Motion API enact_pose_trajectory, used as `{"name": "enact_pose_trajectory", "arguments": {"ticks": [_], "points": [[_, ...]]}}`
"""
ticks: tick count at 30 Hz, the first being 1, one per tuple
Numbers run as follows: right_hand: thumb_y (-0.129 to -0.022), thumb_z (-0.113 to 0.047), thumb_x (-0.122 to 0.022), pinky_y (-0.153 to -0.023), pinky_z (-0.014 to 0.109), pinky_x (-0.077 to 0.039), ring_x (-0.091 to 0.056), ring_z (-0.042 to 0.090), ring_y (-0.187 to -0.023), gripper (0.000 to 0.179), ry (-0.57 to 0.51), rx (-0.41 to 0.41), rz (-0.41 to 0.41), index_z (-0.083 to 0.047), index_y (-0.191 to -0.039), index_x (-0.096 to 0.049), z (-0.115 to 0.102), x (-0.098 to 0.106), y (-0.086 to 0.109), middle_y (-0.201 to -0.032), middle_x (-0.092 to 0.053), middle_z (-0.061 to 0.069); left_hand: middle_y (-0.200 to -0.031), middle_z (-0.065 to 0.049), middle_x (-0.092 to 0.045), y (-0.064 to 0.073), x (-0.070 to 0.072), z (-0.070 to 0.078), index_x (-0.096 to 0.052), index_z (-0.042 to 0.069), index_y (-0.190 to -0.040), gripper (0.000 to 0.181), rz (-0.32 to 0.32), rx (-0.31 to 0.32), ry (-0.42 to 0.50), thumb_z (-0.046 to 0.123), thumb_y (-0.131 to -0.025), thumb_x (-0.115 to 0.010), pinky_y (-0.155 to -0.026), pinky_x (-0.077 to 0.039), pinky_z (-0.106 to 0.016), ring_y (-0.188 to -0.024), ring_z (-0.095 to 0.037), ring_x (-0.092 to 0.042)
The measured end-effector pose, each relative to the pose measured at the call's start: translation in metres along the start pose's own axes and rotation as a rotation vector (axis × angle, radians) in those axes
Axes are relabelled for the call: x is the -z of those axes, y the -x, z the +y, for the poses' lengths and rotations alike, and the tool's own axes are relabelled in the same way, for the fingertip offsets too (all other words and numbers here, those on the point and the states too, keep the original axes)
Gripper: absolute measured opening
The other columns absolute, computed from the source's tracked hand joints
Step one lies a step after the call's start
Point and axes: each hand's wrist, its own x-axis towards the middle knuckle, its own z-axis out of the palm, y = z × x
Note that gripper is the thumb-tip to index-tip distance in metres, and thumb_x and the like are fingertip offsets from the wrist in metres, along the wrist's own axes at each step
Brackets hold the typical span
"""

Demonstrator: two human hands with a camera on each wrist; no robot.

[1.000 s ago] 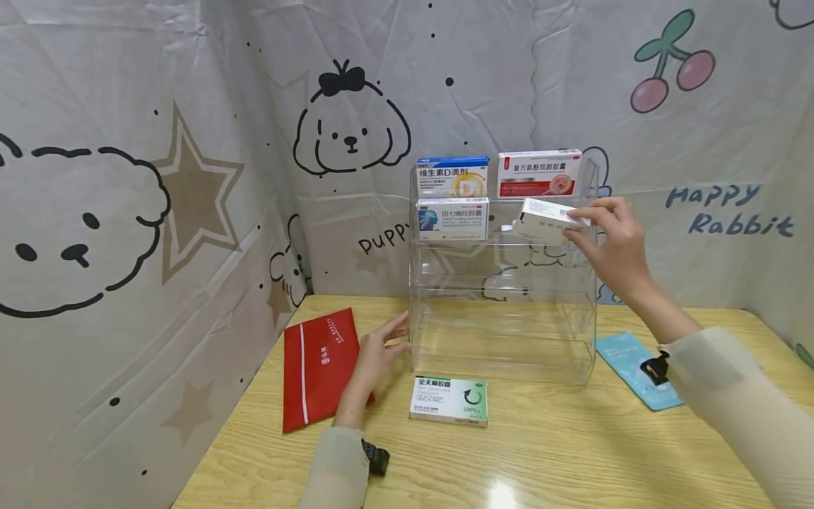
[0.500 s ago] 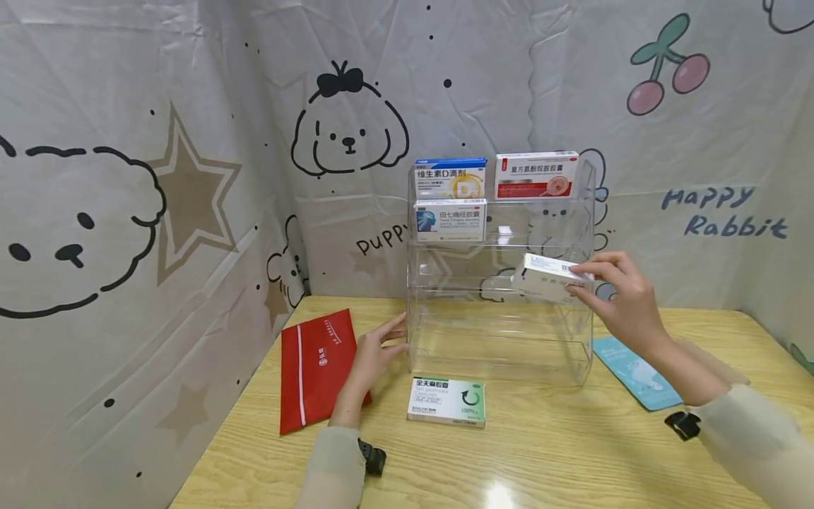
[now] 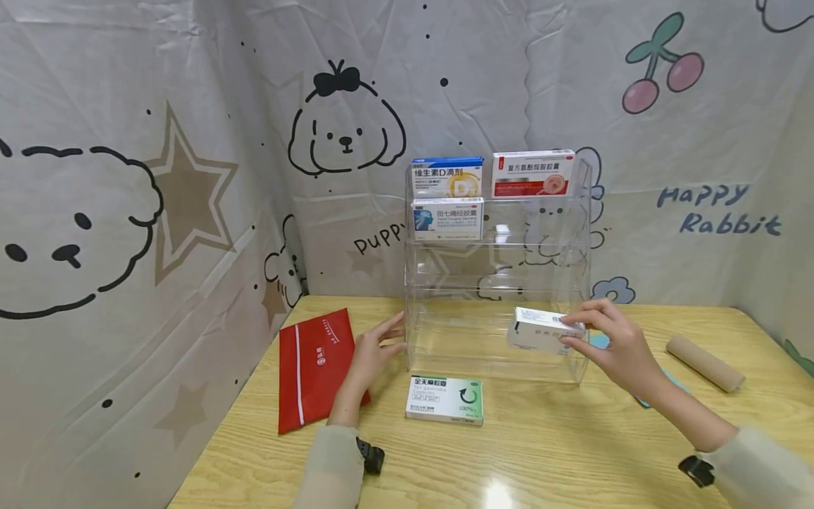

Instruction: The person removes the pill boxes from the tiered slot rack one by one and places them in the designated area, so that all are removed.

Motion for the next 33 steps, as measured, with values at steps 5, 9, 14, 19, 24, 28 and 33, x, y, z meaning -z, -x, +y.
{"name": "enact_pose_trajectory", "arguments": {"ticks": [5, 9, 14, 19, 24, 28, 33], "points": [[-0.056, 0.013, -0.084, -0.083, 0.000, -0.046, -0.052, -0.008, -0.095, 0.050, -0.017, -0.046, -0.063, -0.010, -0.099, -0.072, -0.007, -0.005, 0.017, -0.101, -0.059, 0.001, -0.139, -0.019, -0.057, 0.000, 0.000, 0.000, -0.054, 0.006, -0.139, 0.059, -0.009, 0.007, -0.001, -0.007, -0.083, -0.070, -0.088, -0.060, -0.033, -0.114, -0.039, -0.065], [-0.058, 0.010, -0.085, -0.078, 0.003, -0.046, -0.053, -0.006, -0.091, 0.048, -0.040, -0.064, -0.102, -0.013, -0.098, -0.072, -0.011, -0.009, 0.028, -0.102, -0.059, -0.003, -0.140, -0.018, -0.056, -0.001, 0.001, 0.000, -0.054, 0.007, -0.140, 0.061, -0.011, 0.011, -0.013, -0.008, -0.083, -0.070, -0.088, -0.060, -0.031, -0.115, -0.038, -0.065], [-0.059, 0.009, -0.085, -0.076, 0.005, -0.046, -0.053, -0.003, -0.090, 0.049, -0.121, -0.062, -0.140, -0.015, -0.099, -0.071, -0.013, -0.015, 0.039, -0.102, -0.059, -0.003, -0.137, -0.020, -0.059, -0.001, 0.002, -0.001, -0.055, 0.005, -0.139, 0.060, -0.010, -0.018, -0.050, -0.007, -0.082, -0.071, -0.087, -0.060, -0.034, -0.112, -0.039, -0.066], [-0.061, 0.007, -0.084, -0.077, 0.004, -0.047, -0.053, -0.001, -0.086, 0.048, -0.168, -0.064, -0.183, -0.017, -0.101, -0.070, -0.014, -0.020, 0.049, -0.099, -0.058, -0.004, -0.134, -0.021, -0.061, -0.001, 0.002, 0.000, -0.055, 0.004, -0.138, 0.059, -0.007, -0.030, -0.075, -0.004, -0.082, -0.072, -0.087, -0.060, -0.037, -0.110, -0.039, -0.067], [-0.066, 0.003, -0.084, -0.073, 0.008, -0.051, -0.054, -0.003, -0.088, 0.041, -0.166, -0.126, -0.247, -0.019, -0.098, -0.069, -0.014, -0.024, 0.057, -0.098, -0.060, -0.006, -0.133, -0.020, -0.062, -0.001, 0.003, 0.001, -0.055, 0.005, -0.138, 0.059, -0.007, -0.018, -0.074, -0.004, -0.082, -0.072, -0.090, -0.059, -0.039, -0.111, -0.038, -0.067], [-0.070, -0.001, -0.082, -0.068, 0.016, -0.057, -0.055, -0.007, -0.089, 0.034, -0.201, -0.199, -0.296, -0.018, -0.097, -0.068, -0.013, -0.026, 0.062, -0.099, -0.060, -0.005, -0.135, -0.020, -0.060, 0.000, 0.002, 0.001, -0.054, 0.004, -0.139, 0.059, -0.010, -0.028, -0.081, -0.004, -0.083, -0.071, -0.090, -0.059, -0.039, -0.111, -0.039, -0.067], [-0.072, -0.003, -0.082, -0.066, 0.018, -0.059, -0.056, -0.008, -0.089, 0.029, -0.250, -0.267, -0.323, -0.014, -0.096, -0.069, -0.011, -0.030, 0.066, -0.098, -0.061, 0.002, -0.137, -0.019, -0.059, 0.000, 0.002, 0.002, -0.054, 0.006, -0.139, 0.060, -0.015, 0.002, -0.068, -0.004, -0.083, -0.071, -0.091, -0.058, -0.039, -0.113, -0.039, -0.066]]}}
